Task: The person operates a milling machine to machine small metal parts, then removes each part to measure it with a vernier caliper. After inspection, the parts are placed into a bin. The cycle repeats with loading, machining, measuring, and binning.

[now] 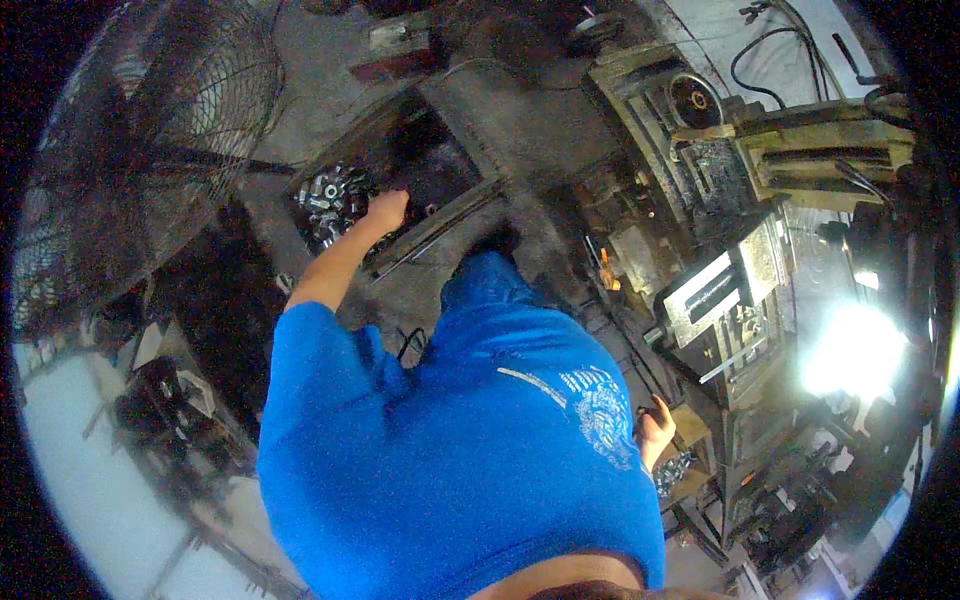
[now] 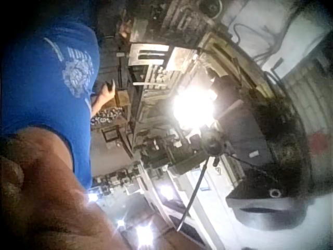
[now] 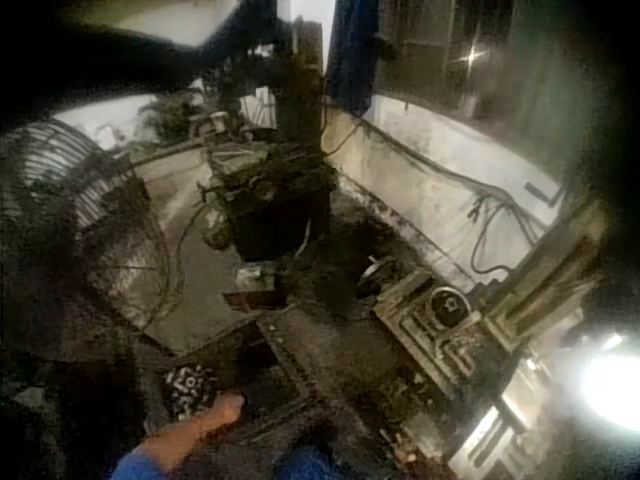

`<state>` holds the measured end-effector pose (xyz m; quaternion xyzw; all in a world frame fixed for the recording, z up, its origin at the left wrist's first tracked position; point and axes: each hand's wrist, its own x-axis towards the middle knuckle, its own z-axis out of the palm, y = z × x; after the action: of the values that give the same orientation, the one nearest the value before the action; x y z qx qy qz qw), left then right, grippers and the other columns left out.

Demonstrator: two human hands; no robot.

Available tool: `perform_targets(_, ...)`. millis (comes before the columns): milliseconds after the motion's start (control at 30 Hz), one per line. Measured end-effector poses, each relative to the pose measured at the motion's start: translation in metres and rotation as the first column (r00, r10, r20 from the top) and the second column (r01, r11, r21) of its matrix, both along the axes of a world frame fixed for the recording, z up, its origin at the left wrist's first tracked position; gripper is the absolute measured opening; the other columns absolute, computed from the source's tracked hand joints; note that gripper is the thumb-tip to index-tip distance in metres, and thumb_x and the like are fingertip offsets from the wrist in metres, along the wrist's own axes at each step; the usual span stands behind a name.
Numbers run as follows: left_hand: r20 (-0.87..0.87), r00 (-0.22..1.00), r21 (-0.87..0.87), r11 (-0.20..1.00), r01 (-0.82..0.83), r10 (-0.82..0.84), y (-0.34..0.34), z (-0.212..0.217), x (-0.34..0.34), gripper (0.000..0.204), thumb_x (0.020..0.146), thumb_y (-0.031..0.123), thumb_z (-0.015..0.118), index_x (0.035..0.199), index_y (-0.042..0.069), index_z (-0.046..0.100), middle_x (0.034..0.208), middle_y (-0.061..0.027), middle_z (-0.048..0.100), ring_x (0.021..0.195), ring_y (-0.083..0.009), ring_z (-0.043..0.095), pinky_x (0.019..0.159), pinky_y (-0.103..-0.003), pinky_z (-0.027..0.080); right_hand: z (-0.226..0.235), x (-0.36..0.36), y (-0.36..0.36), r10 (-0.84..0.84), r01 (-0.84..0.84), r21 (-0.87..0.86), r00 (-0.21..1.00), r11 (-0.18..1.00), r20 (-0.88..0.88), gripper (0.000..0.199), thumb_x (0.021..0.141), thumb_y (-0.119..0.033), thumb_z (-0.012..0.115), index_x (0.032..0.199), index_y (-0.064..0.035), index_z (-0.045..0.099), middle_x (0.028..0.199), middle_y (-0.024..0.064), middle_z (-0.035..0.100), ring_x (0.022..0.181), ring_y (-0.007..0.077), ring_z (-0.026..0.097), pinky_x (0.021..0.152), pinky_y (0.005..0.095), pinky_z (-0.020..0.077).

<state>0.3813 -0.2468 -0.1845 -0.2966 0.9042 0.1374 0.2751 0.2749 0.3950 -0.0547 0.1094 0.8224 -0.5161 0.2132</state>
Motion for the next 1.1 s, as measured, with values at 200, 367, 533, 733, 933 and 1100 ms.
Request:
perform_targets(200, -0.095, 0.995, -0.003, 0.999, -0.039, 0.038, -0.001, -0.032, -0.001, 0.019, 0.075, 0.009, 0.051, 0.091, 0.0, 0.055, 0.095, -0.0198, 0.06, 0.093, -0.0356, 0.057, 0.076, -0.045, 0.047, 0.006, 0.005, -0.015, -0.003, 0.004, -0.013, 1.0, 1.0, 0.019, 0.04, 0.07, 0.005, 0.051, 0.11, 0.0022, 0.056, 0.078, 0.0069, 0.06, 0.062, 0.0114, 0.053, 0.056, 0.0229, 0.0425)
perform_targets(367, -0.027, 0.996, 0.06, 0.995, -0.085, 0.086, -0.006, -0.013, -0.015, 0.024, 0.073, 0.01, 0.05, 0.092, -0.002, 0.057, 0.095, -0.021, 0.061, 0.089, -0.0351, 0.059, 0.075, -0.044, 0.048, 0.007, 0.016, -0.026, -0.028, 0.031, -0.035, 0.997, 0.999, 0.079, 0.039, 0.069, 0.004, 0.055, 0.107, 0.0, 0.059, 0.08, 0.0056, 0.061, 0.069, 0.0119, 0.055, 0.063, 0.0244, 0.0452)
perform_targets(533, -0.139, 0.978, 0.0, 0.988, -0.156, 0.155, -0.015, 0.039, -0.009, 0.027, 0.069, 0.02, 0.057, 0.09, 0.004, 0.062, 0.092, -0.0191, 0.062, 0.084, -0.0339, 0.061, 0.072, -0.042, 0.049, 0.016, 0.028, -0.027, -0.005, 0.008, 0.133, 1.0, 0.991, -0.022, 0.043, 0.069, 0.007, 0.046, 0.11, 0.0033, 0.056, 0.077, 0.0088, 0.062, 0.061, 0.0123, 0.054, 0.054, 0.0213, 0.0412)
perform_targets(733, -0.493, 0.686, 0.633, 0.762, -0.139, 0.535, 0.022, 0.142, -0.062, 0.018, 0.071, 0.018, 0.064, 0.078, 0.002, 0.058, 0.069, -0.0101, 0.06, 0.063, -0.0214, 0.059, 0.056, -0.034, 0.049, 0.037, 0.02, -0.016, 0.067, -0.044, 0.11, 0.973, 0.993, -0.22, 0.043, 0.066, 0.007, 0.049, 0.108, 0.0018, 0.058, 0.082, 0.0063, 0.062, 0.069, 0.0122, 0.057, 0.061, 0.0227, 0.0449)
perform_targets(933, -0.336, 0.728, 0.941, 0.18, 0.286, 0.598, 0.149, 0.218, -0.15, 0.016, 0.076, 0.009, 0.063, 0.086, -0.002, 0.056, 0.069, -0.0064, 0.058, 0.054, -0.0141, 0.056, 0.049, -0.027, 0.048, 0.155, -0.039, -0.19, 0.514, -0.459, 0.242, 0.687, 0.855, -0.513, 0.062, 0.053, -0.006, 0.059, 0.115, -0.0059, 0.053, 0.1, 0.0147, 0.058, 0.092, 0.0298, 0.056, 0.084, 0.0344, 0.0443)
perform_targets(1100, -0.46, 0.788, 0.884, 0.13, 0.449, 0.409, 0.224, 0.244, -0.184, 0.017, 0.079, 0.009, 0.063, 0.09, -0.004, 0.06, 0.076, -0.0077, 0.063, 0.063, -0.0141, 0.06, 0.06, -0.025, 0.05, 0.159, -0.055, -0.224, 0.573, -0.399, 0.415, 0.489, 0.818, -0.658, 0.07, 0.052, -0.007, 0.061, 0.121, -0.0089, 0.048, 0.109, 0.0157, 0.051, 0.097, 0.0328, 0.049, 0.085, 0.039, 0.0422)
